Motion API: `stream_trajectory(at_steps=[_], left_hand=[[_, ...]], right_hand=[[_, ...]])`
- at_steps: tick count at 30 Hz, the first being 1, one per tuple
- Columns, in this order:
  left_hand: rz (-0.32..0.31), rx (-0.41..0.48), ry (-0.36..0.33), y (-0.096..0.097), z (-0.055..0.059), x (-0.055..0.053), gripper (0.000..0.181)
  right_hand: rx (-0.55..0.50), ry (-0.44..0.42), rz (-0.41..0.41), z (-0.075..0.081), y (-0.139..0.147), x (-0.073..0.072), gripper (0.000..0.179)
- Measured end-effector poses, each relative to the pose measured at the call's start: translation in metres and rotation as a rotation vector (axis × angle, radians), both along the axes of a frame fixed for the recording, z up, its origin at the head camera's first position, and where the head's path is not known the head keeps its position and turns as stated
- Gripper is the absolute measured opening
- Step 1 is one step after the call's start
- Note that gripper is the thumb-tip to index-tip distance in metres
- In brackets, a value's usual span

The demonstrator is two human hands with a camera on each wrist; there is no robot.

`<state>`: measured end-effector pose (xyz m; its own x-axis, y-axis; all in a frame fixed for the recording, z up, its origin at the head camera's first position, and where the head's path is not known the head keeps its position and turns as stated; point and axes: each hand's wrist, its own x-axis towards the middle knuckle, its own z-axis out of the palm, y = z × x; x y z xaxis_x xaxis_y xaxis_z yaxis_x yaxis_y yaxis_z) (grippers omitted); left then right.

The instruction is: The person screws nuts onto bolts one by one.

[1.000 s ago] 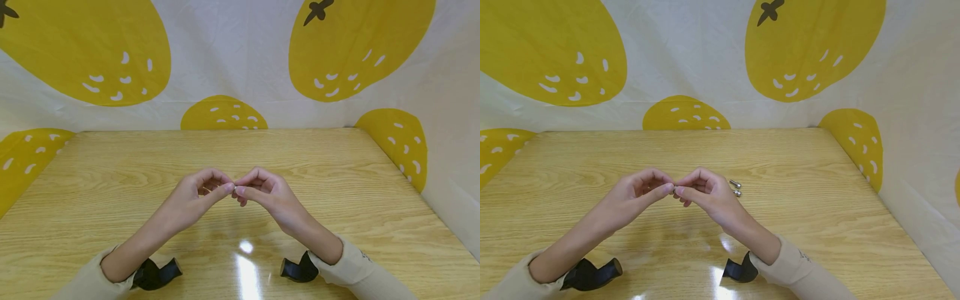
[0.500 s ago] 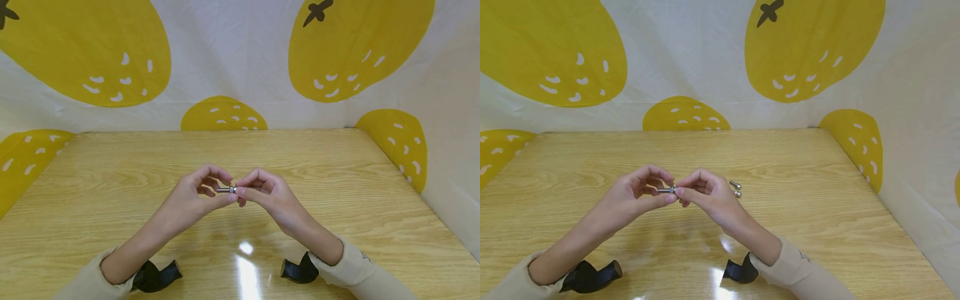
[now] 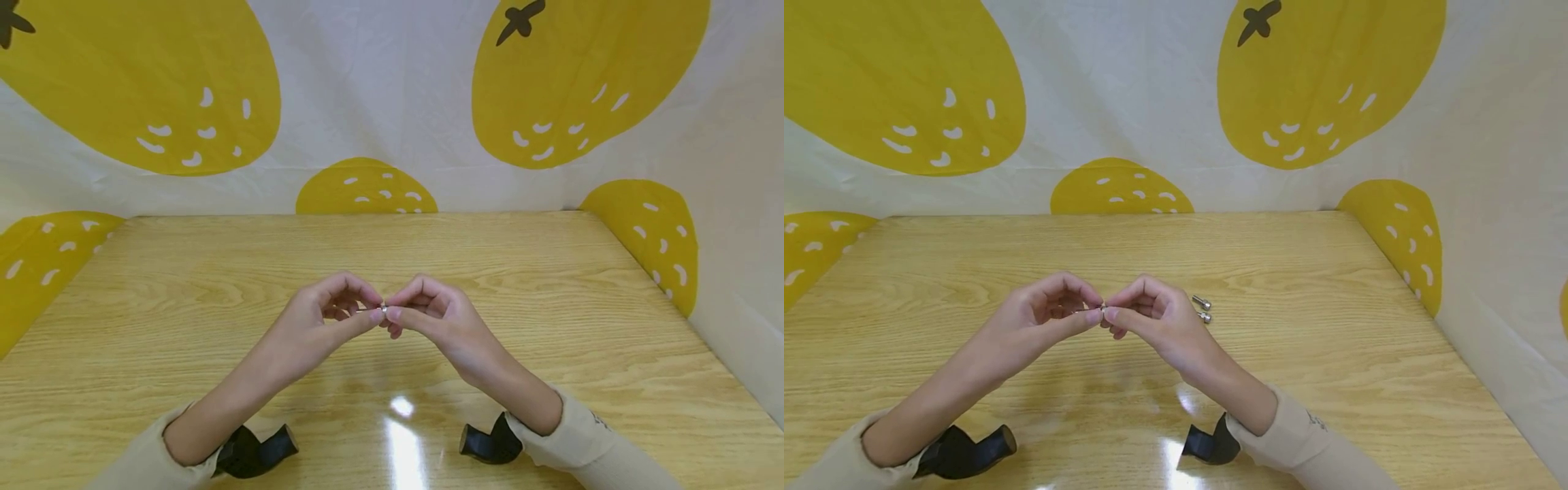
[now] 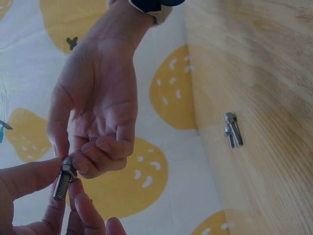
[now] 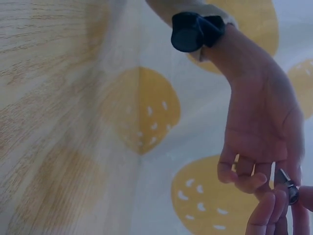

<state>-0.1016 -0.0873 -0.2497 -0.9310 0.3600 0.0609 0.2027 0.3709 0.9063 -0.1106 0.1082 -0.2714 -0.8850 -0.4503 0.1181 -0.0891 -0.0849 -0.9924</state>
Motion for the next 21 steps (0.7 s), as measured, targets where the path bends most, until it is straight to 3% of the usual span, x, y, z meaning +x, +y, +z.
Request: stream_trajectory(at_steps=[6,10,16,21], left_hand=[[0.013,0.044,-0.005,-0.0005,0.0013,0.0015,0.024],[0.022,0.020,0.000,-0.0002,0.0027,0.0013,0.028],[-0.025,0.011,-0.068,-0.0013,0.0030,0.0004,0.028],[-0.031,0.004,-0.051,-0.0003,0.0021,-0.0007,0.021]], right_hand=[[-0.009,0.001,0.004,-0.0002,-0.0007,-0.0007,0.015],[-0.011,-0.005,0.003,0.0013,-0.0008,0.0002,0.014],[0.003,-0.014,-0.006,0.0022,-0.0006,0.0008,0.015],[-0.003,-0.015,0.002,0.0023,0.0005,0.0005,0.013]])
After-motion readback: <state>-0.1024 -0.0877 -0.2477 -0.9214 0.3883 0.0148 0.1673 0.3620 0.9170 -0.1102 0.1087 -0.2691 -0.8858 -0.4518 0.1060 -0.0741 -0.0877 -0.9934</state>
